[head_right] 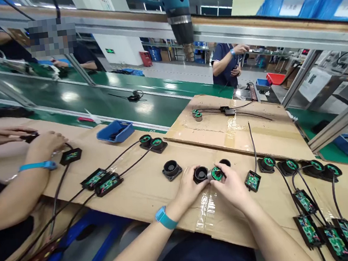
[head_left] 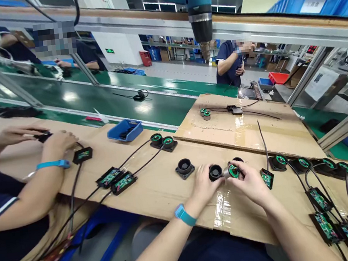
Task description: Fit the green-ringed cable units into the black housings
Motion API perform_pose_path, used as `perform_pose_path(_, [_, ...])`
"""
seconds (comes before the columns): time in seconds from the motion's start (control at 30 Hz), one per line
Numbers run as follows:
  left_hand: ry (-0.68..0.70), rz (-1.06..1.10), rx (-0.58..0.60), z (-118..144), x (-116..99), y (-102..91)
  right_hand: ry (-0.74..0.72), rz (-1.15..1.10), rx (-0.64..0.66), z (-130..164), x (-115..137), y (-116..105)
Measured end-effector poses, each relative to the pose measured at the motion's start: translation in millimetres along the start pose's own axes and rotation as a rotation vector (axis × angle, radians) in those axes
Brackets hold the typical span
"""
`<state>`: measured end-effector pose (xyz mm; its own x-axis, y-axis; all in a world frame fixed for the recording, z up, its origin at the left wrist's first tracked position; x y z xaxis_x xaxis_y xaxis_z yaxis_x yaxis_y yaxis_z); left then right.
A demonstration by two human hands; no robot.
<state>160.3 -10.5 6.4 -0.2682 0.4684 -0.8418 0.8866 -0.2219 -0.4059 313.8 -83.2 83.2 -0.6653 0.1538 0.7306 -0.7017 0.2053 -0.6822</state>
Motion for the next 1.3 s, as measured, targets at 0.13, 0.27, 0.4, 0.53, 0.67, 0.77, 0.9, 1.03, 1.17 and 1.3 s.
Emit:
perform_pose_path(0.13, [-0.001,-0.009,0.041,22,-3,-7.6,-0.02,-0.114,0.054,0,-3,29])
perform_pose_path(0.27, [-0.02,0.066,0.144,29,-2,-1.0,-0.049,-0.099,0.113,4,-2,37])
perform_pose_path(0.4, [0.002,0.058,0.074,25,-6,-7.0,0.003,-0.185,-0.009,4,-12,21])
perform_pose_path(0.53, [0.002,0.055,0.06,25,-7,-9.3,0.018,-0.301,-0.17,6,-17,-2])
perform_pose_path(0.67, [0.02,0.05,0.047,25,-7,-9.5,-0.023,-0.281,-0.13,11,-5,5])
perform_pose_path(0.77, [0.075,0.044,0.049,26,-11,-8.1,-0.086,-0.187,-0.076,15,6,21])
perform_pose_path(0.9, [0.135,0.041,0.076,26,-17,-6.7,-0.268,-0.059,-0.043,18,20,35])
perform_pose_path(1.03, [0.154,0.068,0.102,27,-21,-6.7,-0.375,0.024,-0.027,20,24,40])
perform_pose_path(1.17, [0.143,0.119,0.112,27,-19,-5.8,-0.361,0.001,0.016,18,23,43])
perform_pose_path(1.3, [0.133,0.142,0.126,28,-17,-3.6,-0.284,0.02,0.04,17,18,50])
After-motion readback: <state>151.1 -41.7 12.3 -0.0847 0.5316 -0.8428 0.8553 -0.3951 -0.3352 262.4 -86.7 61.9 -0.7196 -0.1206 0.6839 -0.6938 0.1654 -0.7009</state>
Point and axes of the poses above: each hand's wrist, its own z-axis away from the middle knuckle, its own y-axis out of the palm, x = y × z, the point moved 9 cm from there along -z, towards the middle knuckle, and after that the axes turned 1 degree about z, right-handed, at the moved point
